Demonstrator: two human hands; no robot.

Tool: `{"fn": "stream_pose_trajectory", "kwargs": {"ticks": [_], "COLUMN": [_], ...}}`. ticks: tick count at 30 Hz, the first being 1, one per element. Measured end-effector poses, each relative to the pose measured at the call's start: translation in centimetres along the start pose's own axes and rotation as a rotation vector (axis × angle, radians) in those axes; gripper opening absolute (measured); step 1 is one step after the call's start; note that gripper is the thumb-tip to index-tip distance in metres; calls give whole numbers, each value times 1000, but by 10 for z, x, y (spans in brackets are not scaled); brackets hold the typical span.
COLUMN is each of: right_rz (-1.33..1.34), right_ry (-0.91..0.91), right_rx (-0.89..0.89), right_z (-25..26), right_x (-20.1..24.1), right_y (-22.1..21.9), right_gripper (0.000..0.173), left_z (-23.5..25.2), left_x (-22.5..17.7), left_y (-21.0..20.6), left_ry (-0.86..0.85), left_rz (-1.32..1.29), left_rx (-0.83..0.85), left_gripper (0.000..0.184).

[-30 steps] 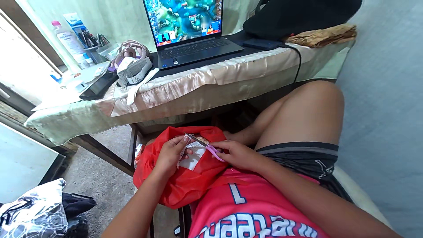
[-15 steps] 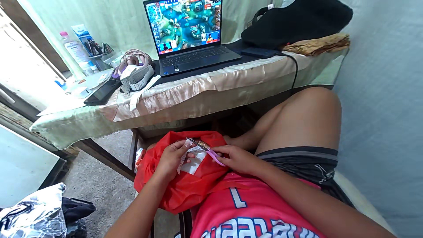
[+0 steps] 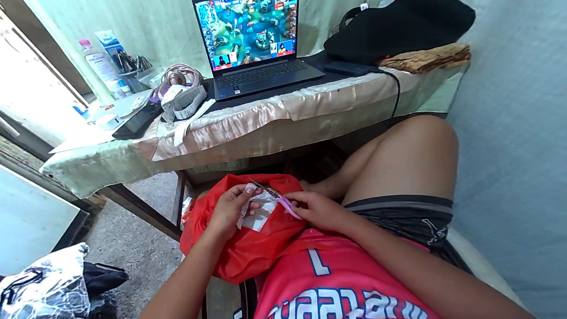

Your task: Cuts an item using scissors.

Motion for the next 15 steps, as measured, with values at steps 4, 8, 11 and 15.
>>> {"fn": "stream_pose_trajectory", "kwargs": {"ticks": [4,8,11,15], "right_rz": [12,25,27,24], "right_ry": [7,19,13,26], "right_rx": [-2,-11,-10,-4], "right_z": [0,0,0,0], "right_x": [1,1,0,0], "right_y": [1,1,0,-1], "right_gripper": [37,37,37,41], "left_z": [2,3,5,4], "left_x": [1,2,3,2], "left_y": [4,6,7,5], "left_ry": [3,14,19,14], "left_rz": [20,24,7,3], "left_rx": [-27,-44,-49,-31], "left_gripper": [24,25,25,24]}}
Point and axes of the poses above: each hand's wrist, its own z-axis towards the middle knuckle, its own y-axis out of the back of the hand, x = y × z, the point moved 9 cm from there along z, towards the middle knuckle, and after that the axes turned 10 degrees about y, right-handed, at the moved point
